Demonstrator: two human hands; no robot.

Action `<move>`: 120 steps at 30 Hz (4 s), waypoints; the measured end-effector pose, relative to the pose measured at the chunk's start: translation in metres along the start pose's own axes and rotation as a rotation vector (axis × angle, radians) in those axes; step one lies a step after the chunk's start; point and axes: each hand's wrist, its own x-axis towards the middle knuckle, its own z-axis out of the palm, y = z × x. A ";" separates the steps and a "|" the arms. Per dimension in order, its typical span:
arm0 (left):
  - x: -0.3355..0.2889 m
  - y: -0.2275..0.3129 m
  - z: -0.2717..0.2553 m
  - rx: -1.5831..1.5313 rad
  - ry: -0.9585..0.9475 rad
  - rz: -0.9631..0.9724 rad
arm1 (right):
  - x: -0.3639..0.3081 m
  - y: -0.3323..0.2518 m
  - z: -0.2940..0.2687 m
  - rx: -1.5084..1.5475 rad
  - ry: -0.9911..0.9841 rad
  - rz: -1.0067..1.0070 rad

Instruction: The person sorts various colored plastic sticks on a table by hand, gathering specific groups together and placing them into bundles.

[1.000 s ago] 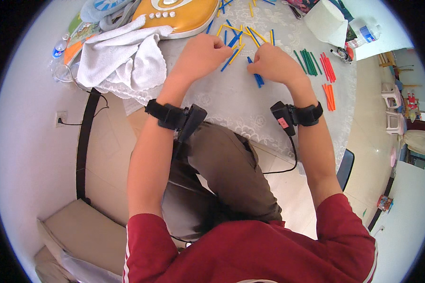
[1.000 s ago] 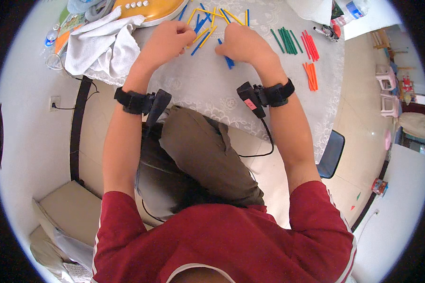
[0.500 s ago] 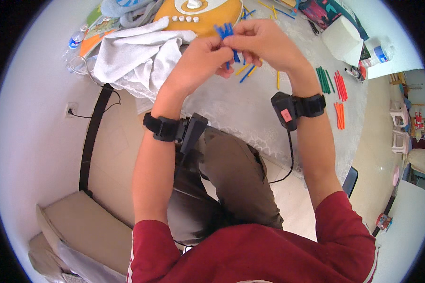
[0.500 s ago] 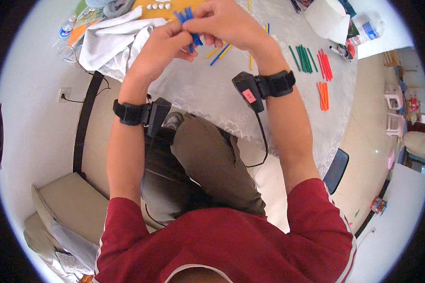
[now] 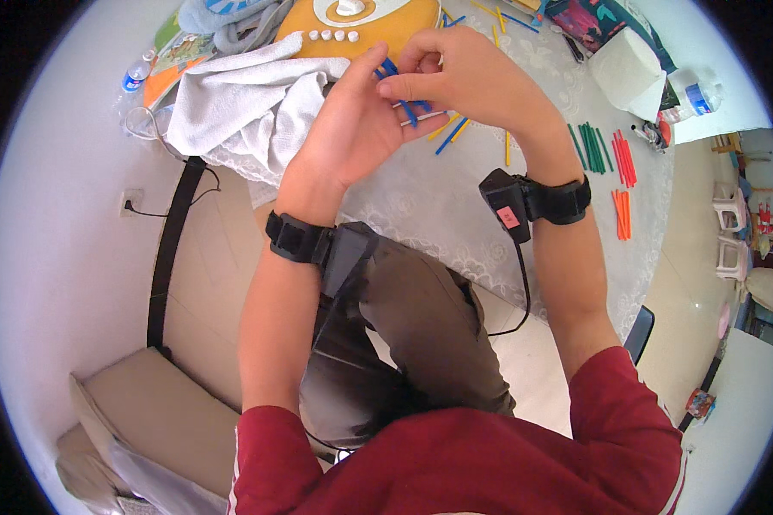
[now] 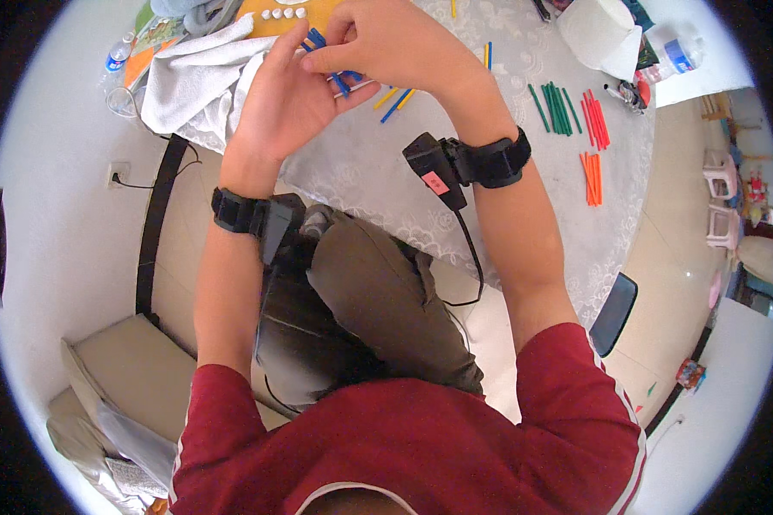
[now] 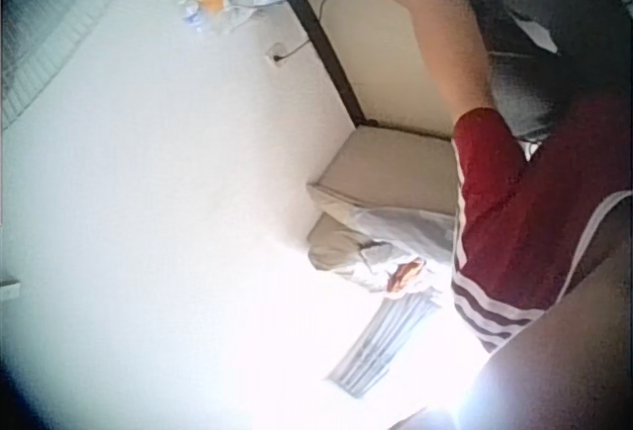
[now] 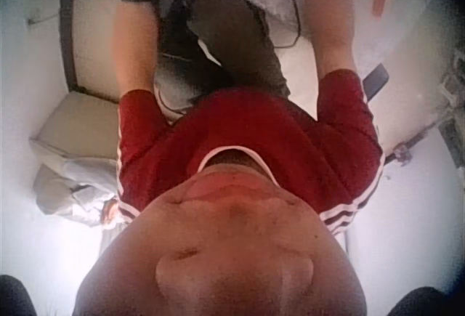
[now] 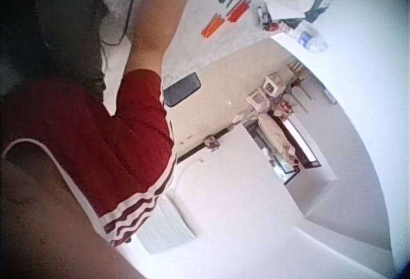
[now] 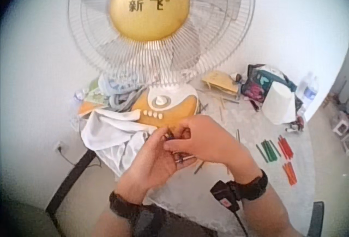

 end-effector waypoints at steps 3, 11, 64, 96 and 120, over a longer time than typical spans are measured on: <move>0.002 -0.001 -0.021 0.056 -0.068 -0.033 | 0.000 -0.012 0.000 0.163 -0.139 0.141; -0.004 0.012 -0.036 -0.315 0.211 -0.116 | -0.017 0.023 -0.012 -0.442 -0.453 0.384; 0.016 -0.010 -0.055 -0.465 0.108 -0.131 | -0.017 -0.014 0.006 0.070 -0.434 0.138; 0.012 -0.016 -0.024 -0.261 0.574 -0.140 | -0.009 0.054 -0.009 -0.455 -0.319 0.327; 0.010 -0.013 -0.019 -0.136 0.574 -0.113 | 0.021 0.088 0.029 -0.314 -0.065 0.373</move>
